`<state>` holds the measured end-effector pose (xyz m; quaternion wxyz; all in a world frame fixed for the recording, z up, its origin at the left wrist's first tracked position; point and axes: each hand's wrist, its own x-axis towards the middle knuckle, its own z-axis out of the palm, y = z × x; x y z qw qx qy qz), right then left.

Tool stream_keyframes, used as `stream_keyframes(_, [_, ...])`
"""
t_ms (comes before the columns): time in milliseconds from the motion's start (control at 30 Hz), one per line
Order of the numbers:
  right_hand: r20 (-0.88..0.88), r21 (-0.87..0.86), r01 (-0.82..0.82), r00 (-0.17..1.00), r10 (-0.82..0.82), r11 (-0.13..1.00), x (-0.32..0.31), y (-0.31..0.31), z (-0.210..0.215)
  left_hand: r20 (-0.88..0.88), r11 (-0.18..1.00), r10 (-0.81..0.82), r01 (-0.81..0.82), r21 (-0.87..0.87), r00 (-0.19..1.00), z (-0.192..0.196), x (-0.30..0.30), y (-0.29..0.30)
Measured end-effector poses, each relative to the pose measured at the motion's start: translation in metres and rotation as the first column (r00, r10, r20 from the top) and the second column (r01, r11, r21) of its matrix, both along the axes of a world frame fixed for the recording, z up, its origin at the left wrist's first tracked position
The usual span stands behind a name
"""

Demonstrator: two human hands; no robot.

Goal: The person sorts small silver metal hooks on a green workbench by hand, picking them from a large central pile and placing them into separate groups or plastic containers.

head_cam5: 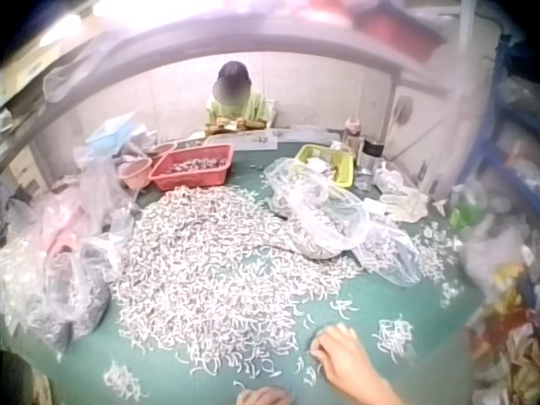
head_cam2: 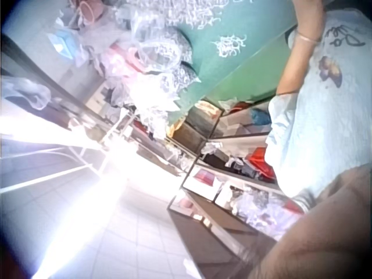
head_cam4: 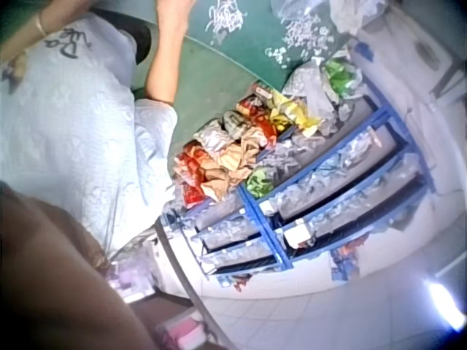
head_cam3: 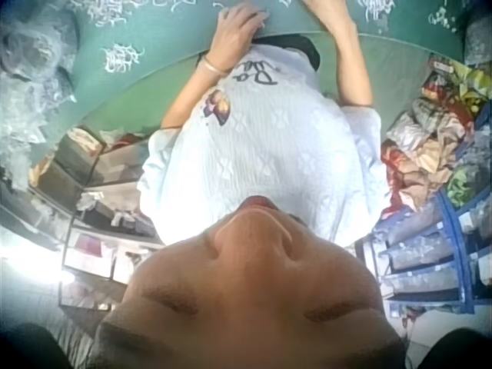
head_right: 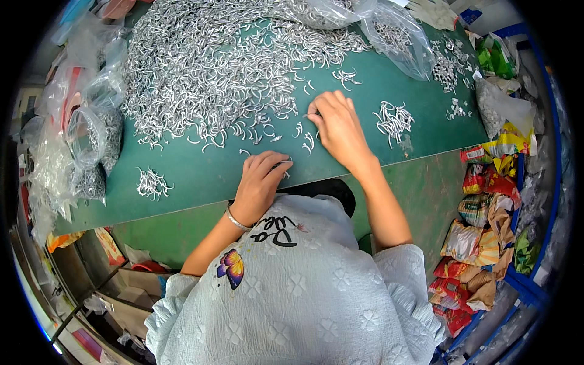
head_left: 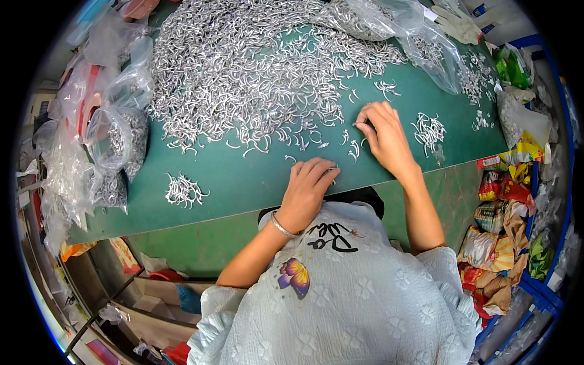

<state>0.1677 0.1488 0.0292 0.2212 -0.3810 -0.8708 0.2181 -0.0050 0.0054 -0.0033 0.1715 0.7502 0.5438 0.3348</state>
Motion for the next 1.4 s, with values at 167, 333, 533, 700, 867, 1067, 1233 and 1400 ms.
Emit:
stream_keyframes(167, [-0.188, -0.134, 0.064, 0.978, -0.089, 0.989, -0.008, -0.009, -0.002, 0.041, 1.000, 0.002, -0.002, 0.004, 0.999, 0.000, -0.001, -0.002])
stream_keyframes(333, [-0.127, 0.151, 0.248, 0.965, -0.230, 0.957, -0.029, 0.026, -0.020, 0.043, 1.000, -0.001, 0.000, 0.027, 0.999, -0.001, -0.002, -0.001])
stream_keyframes(533, [-0.129, 0.222, 0.346, 0.937, -0.324, 0.912, 0.011, 0.024, -0.007, 0.058, 0.998, 0.040, -0.043, 0.047, 0.998, -0.006, 0.002, -0.003])
stream_keyframes(700, [0.248, 0.430, 0.485, 0.748, -0.616, 0.762, 0.092, 0.018, 0.009, 0.068, 0.997, 0.051, -0.054, 0.048, 0.996, -0.005, 0.003, -0.004])
stream_keyframes(867, [0.059, 0.297, 0.411, 0.893, -0.446, 0.862, 0.061, 0.022, 0.001, 0.080, 0.996, 0.067, -0.072, 0.050, 0.994, -0.007, 0.003, -0.005])
stream_keyframes(1067, [0.082, 0.218, 0.294, 0.945, -0.317, 0.931, 0.001, 0.033, -0.021, 0.091, 0.997, 0.060, -0.065, 0.051, 0.994, -0.004, 0.001, -0.002])
stream_keyframes(1233, [-0.207, -0.290, 0.357, 0.882, -0.422, 0.888, 0.028, 0.031, 0.003, 0.087, 0.996, 0.063, -0.068, 0.058, 0.994, -0.007, 0.001, -0.005])
stream_keyframes(1400, [-0.245, -0.241, -0.016, 0.968, -0.045, 0.970, 0.003, -0.015, 0.012, 0.090, 0.997, 0.053, -0.059, 0.058, 0.995, -0.004, 0.002, -0.002])
